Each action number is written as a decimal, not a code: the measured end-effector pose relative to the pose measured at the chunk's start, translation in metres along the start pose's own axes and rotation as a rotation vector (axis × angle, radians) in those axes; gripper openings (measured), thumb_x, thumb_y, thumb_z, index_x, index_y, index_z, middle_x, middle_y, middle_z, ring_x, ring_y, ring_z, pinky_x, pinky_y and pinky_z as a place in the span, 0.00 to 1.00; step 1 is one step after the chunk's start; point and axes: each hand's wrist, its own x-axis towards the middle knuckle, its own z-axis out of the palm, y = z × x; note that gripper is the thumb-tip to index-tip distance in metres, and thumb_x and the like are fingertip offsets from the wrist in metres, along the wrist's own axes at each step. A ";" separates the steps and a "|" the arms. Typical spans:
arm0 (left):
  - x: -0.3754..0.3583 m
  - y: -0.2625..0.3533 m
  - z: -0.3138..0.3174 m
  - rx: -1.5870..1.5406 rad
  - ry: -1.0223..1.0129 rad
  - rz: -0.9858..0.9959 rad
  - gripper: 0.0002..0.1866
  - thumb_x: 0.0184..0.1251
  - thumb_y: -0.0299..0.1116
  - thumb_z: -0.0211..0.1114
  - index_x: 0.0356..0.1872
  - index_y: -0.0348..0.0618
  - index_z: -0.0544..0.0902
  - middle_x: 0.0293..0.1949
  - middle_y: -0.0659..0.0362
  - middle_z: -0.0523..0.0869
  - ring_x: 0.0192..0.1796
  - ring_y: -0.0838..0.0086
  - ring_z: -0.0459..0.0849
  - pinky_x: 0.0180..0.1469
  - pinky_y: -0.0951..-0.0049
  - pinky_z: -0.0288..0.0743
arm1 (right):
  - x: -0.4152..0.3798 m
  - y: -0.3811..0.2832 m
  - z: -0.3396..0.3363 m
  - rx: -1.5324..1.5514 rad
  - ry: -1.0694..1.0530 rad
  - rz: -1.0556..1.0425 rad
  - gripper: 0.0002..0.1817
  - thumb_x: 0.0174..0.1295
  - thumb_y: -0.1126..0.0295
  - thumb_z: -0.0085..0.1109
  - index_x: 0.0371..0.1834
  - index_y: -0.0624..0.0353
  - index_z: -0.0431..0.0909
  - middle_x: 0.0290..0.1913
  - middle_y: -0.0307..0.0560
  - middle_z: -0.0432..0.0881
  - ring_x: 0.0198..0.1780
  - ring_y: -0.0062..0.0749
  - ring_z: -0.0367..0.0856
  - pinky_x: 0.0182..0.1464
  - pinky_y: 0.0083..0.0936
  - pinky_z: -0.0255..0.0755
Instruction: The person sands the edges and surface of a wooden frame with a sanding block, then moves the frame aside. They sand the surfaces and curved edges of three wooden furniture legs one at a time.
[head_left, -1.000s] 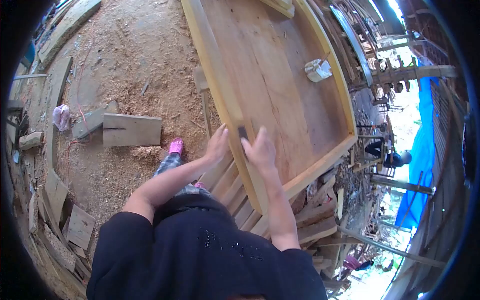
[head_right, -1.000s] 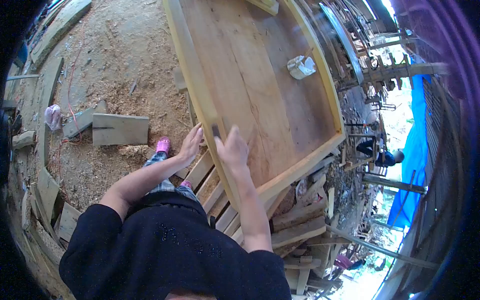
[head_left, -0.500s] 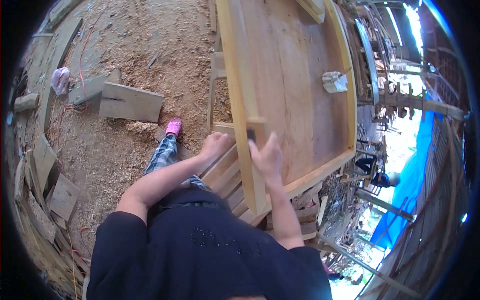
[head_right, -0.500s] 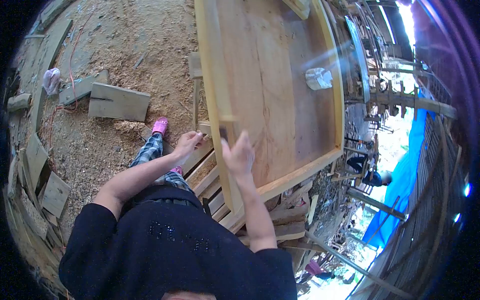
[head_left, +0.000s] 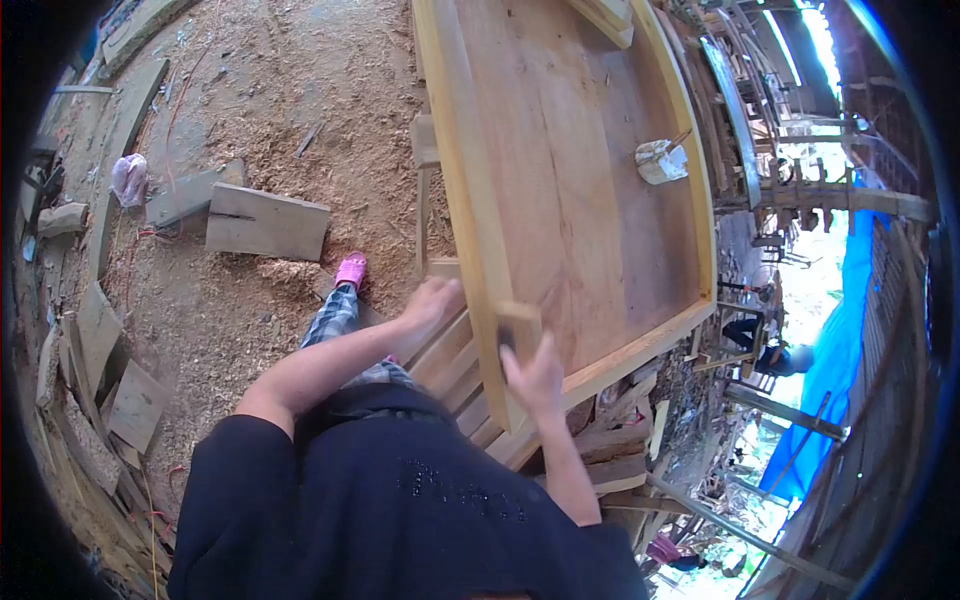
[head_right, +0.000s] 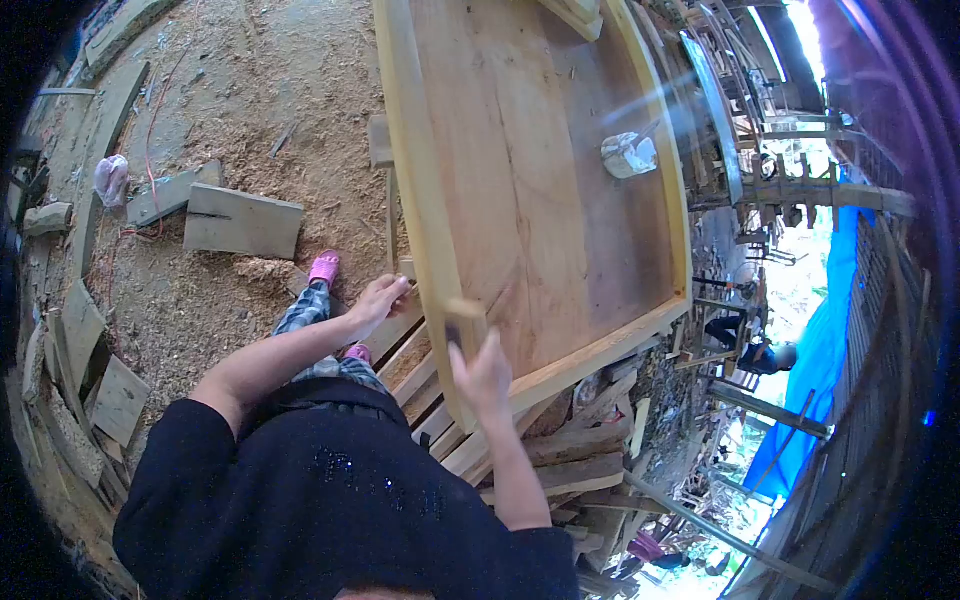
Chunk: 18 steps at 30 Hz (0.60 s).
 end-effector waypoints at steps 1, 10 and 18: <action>-0.004 0.002 -0.002 -0.010 -0.002 0.008 0.16 0.77 0.48 0.54 0.44 0.45 0.78 0.35 0.64 0.80 0.34 0.79 0.78 0.39 0.78 0.74 | -0.032 0.017 0.001 0.049 0.000 0.056 0.39 0.56 0.58 0.70 0.61 0.75 0.62 0.43 0.72 0.81 0.45 0.65 0.82 0.47 0.50 0.75; 0.014 0.024 -0.053 0.005 0.066 -0.202 0.15 0.77 0.45 0.54 0.43 0.42 0.78 0.36 0.62 0.80 0.34 0.79 0.78 0.38 0.77 0.74 | 0.096 -0.061 0.004 -0.147 0.038 0.027 0.33 0.52 0.60 0.73 0.52 0.71 0.68 0.41 0.70 0.82 0.43 0.64 0.83 0.45 0.50 0.75; 0.026 0.122 -0.044 0.128 0.112 0.104 0.27 0.70 0.49 0.62 0.57 0.34 0.73 0.47 0.50 0.81 0.49 0.66 0.80 0.52 0.69 0.74 | 0.320 -0.187 0.013 -0.163 0.116 -0.153 0.26 0.52 0.61 0.72 0.44 0.65 0.68 0.39 0.66 0.83 0.44 0.61 0.83 0.47 0.49 0.76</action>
